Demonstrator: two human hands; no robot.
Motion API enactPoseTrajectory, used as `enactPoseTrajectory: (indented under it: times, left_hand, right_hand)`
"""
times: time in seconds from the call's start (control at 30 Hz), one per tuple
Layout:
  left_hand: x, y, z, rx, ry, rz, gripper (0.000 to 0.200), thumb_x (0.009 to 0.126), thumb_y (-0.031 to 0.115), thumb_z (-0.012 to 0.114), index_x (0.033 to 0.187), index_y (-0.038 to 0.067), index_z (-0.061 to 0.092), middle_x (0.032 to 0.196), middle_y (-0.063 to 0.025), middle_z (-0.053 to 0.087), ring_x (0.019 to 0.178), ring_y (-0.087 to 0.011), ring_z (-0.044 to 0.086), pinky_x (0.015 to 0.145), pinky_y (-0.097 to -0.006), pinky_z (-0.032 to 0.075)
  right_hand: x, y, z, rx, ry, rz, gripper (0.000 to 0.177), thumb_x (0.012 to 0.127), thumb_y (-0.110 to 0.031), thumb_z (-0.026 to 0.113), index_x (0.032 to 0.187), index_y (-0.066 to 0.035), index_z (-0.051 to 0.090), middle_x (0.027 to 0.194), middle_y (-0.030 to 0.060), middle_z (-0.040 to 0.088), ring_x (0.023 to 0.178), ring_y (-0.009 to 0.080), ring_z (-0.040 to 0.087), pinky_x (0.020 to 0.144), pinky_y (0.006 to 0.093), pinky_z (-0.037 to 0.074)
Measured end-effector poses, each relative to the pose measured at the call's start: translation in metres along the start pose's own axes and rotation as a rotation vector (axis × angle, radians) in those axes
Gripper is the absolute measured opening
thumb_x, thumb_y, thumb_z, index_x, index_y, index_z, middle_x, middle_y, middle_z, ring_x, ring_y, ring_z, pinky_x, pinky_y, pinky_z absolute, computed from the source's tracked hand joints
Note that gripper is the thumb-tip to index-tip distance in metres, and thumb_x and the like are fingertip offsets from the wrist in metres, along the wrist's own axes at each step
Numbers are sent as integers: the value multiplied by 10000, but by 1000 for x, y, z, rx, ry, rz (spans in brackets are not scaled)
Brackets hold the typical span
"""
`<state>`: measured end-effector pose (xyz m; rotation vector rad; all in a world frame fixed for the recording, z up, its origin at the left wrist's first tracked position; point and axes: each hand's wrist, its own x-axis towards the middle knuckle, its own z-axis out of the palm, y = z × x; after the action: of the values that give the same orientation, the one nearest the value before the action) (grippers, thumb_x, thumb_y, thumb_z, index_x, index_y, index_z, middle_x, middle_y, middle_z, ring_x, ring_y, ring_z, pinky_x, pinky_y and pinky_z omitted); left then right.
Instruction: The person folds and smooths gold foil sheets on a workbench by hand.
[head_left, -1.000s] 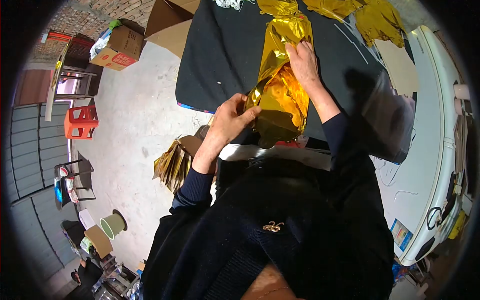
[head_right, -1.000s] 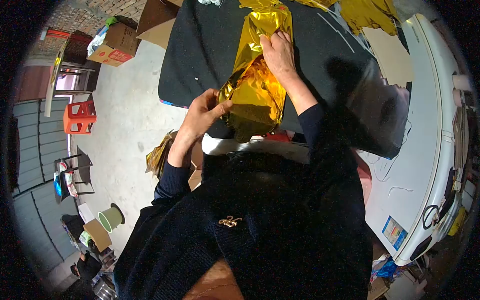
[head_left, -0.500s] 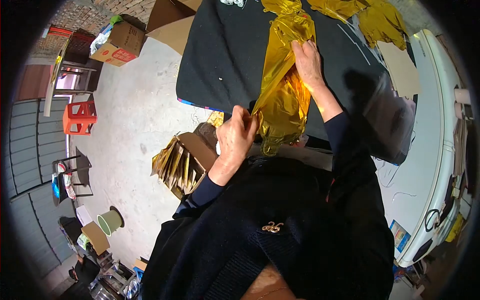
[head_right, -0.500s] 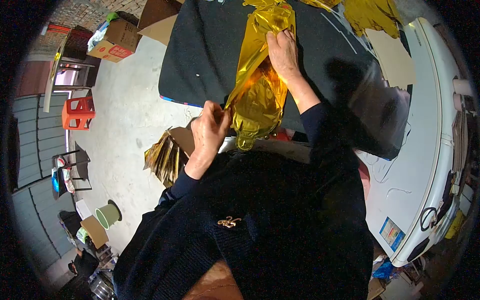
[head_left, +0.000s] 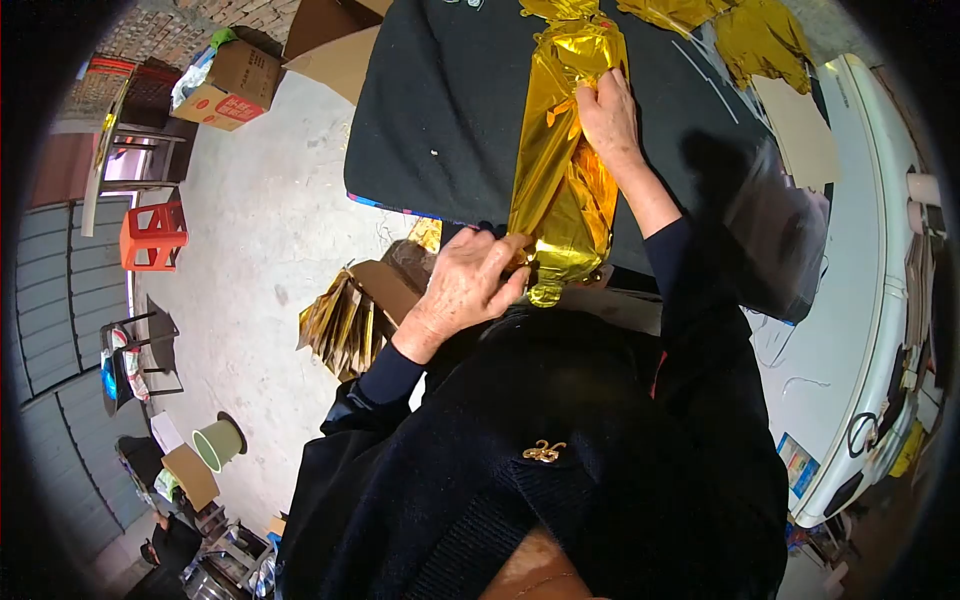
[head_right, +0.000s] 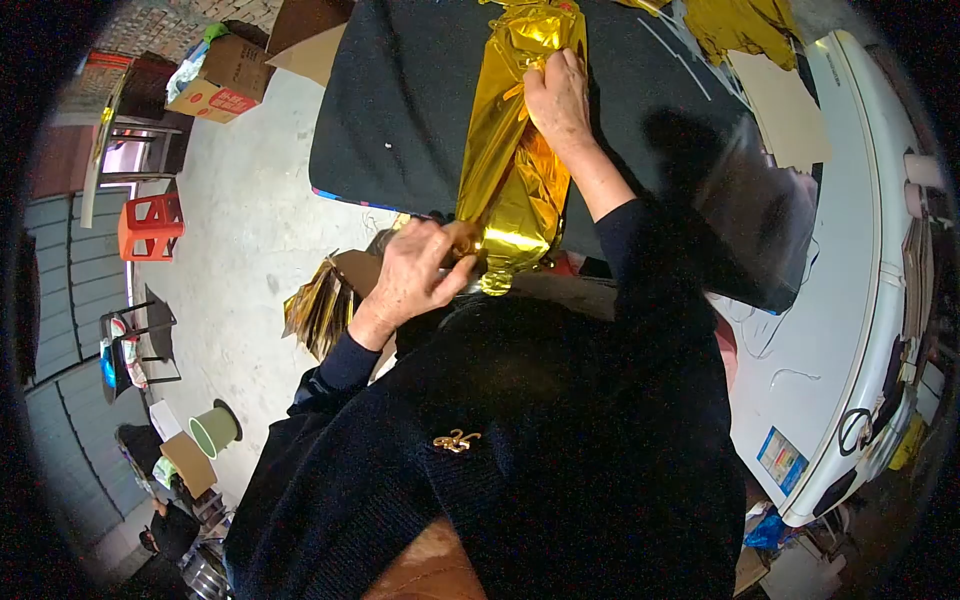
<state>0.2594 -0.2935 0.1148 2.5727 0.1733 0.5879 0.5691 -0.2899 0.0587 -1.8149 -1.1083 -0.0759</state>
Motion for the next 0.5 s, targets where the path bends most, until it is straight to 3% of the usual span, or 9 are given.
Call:
enactPoseTrajectory:
  times: [0.03,0.13,0.17,0.23,0.33,0.43,0.47,0.5]
  left_hand:
    - [2,-3,-2,-8,67,-6,277,904,139,699,1155,36,644,801,-82,632,739,-282,605,696,-417,475]
    - [23,-20,-9,-111,176,-32,204,939,77,643,1137,26,648,933,-131,655,846,-328,629,786,-436,515]
    - [26,-29,-8,-88,129,-83,217,1002,105,601,1191,20,666,1105,-142,715,1058,-334,688,898,-423,561]
    - [49,-39,-7,-41,117,15,282,1007,112,606,1273,30,656,1285,-164,683,1280,-339,616,1060,-436,511]
    - [73,-48,1,83,-24,79,412,1049,223,574,1425,54,579,1509,-189,538,1482,-340,425,1213,-479,361]
    - [83,-52,16,232,-62,65,546,1081,367,508,1542,77,463,1619,-186,404,1545,-341,308,1270,-495,241]
    - [82,-54,20,221,-100,42,652,1093,497,407,1600,89,370,1663,-174,328,1566,-344,250,1283,-504,185]
    - [80,-56,23,262,-118,45,661,1091,511,396,1602,93,368,1663,-173,328,1565,-342,252,1284,-507,180]
  right_hand:
    - [0,3,1,-20,-2,-23,252,932,-157,561,975,91,551,1054,265,559,1031,463,550,936,538,443]
    - [-1,-5,-2,-37,-8,-2,244,921,-143,565,986,92,568,1054,262,561,1039,453,557,935,530,449]
    - [-2,-6,-2,-54,-15,5,243,919,-142,567,990,90,574,1056,259,562,1042,450,558,936,529,451]
    - [-2,-6,-2,-92,-33,-1,249,919,-144,571,998,92,579,1068,256,566,1054,443,560,942,525,451]
    - [-3,-10,-3,-77,-30,1,255,920,-147,576,1001,95,583,1086,254,568,1072,439,559,955,521,449]
    - [-4,-11,-2,-80,-9,3,258,921,-148,581,999,98,581,1095,253,566,1078,441,558,961,518,449]
    - [-3,-11,-2,-90,-1,2,258,922,-148,583,998,98,580,1098,253,565,1078,441,558,961,518,449]
    - [-2,-10,-3,-77,-3,11,261,923,-149,584,1007,99,574,1098,256,562,1078,444,558,959,518,449]
